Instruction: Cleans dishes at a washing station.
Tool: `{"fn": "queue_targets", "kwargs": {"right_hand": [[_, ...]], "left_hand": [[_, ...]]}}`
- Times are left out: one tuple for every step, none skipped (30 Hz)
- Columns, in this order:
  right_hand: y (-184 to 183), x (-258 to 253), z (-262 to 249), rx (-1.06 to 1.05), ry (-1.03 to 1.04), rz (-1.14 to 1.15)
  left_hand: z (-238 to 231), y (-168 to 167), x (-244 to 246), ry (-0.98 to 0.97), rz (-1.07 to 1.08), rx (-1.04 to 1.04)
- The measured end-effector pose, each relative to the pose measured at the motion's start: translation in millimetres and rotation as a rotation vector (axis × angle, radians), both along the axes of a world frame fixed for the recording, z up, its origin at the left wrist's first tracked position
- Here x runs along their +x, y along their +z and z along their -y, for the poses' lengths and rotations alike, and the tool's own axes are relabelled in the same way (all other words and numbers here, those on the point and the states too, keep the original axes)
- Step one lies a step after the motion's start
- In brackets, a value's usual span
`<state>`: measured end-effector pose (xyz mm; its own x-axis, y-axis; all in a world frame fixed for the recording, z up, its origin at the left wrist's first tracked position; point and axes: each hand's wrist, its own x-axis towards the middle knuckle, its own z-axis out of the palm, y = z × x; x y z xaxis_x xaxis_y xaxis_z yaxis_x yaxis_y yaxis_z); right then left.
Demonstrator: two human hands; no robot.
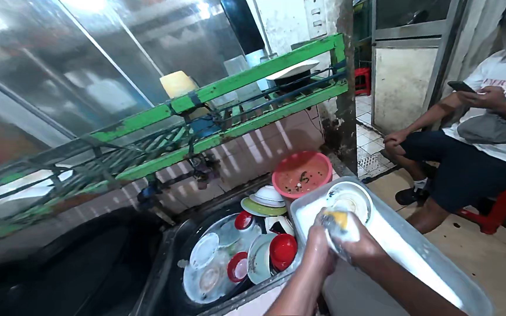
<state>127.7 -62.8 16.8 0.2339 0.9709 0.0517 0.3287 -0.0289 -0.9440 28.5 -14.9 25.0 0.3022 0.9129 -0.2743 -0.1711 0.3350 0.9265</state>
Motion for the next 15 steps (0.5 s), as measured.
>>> {"fn": "queue_targets", "kwargs": {"right_hand": [[-2,1,5,0.04,0.08,0.112],[-1,3,7,0.051,0.117,0.127],[0,6,4,0.033,0.097,0.039],[5,9,0,-0.015,0.011,-0.15],[11,10,-2,-0.064,-0.114,-0.343],[17,10,-3,-0.106,-0.222,-0.465],[20,9,-3,-0.14,-0.247,-0.483],[22,9,-1,-0.175,-0.179,-0.406],[21,10,3,-0.199,-0.04,-0.252],[19,12,7,-0.183,0.129,-0.035],[17,15,10,-0.115,0.293,0.227],[14,18,13,0.01,0.385,0.477],[11,21,14,0.18,0.4,0.681],[10,26,13,0.369,0.371,0.828],[10,33,8,0.527,0.331,0.932]], "left_hand": [[-5,2,-6,-0.034,0.085,-0.095],[-8,2,-10,-0.06,0.132,-0.113],[-6,0,-12,-0.083,0.105,-0.032],[-2,-4,-14,-0.121,0.004,0.127],[2,-7,-12,-0.174,-0.109,0.279],[3,-9,-7,-0.207,-0.182,0.346],[2,-12,-2,-0.2,-0.22,0.383],[-1,-13,-1,-0.181,-0.236,0.417],[-5,-10,-3,-0.175,-0.245,0.441],[-9,-5,-10,-0.207,-0.236,0.423],[-13,2,-16,-0.253,-0.198,0.338],[-15,11,-20,-0.289,-0.128,0.181],[-18,17,-21,-0.318,-0.055,-0.004],[-20,19,-22,-0.362,-0.001,-0.154],[-21,20,-22,-0.407,0.036,-0.237]]}}
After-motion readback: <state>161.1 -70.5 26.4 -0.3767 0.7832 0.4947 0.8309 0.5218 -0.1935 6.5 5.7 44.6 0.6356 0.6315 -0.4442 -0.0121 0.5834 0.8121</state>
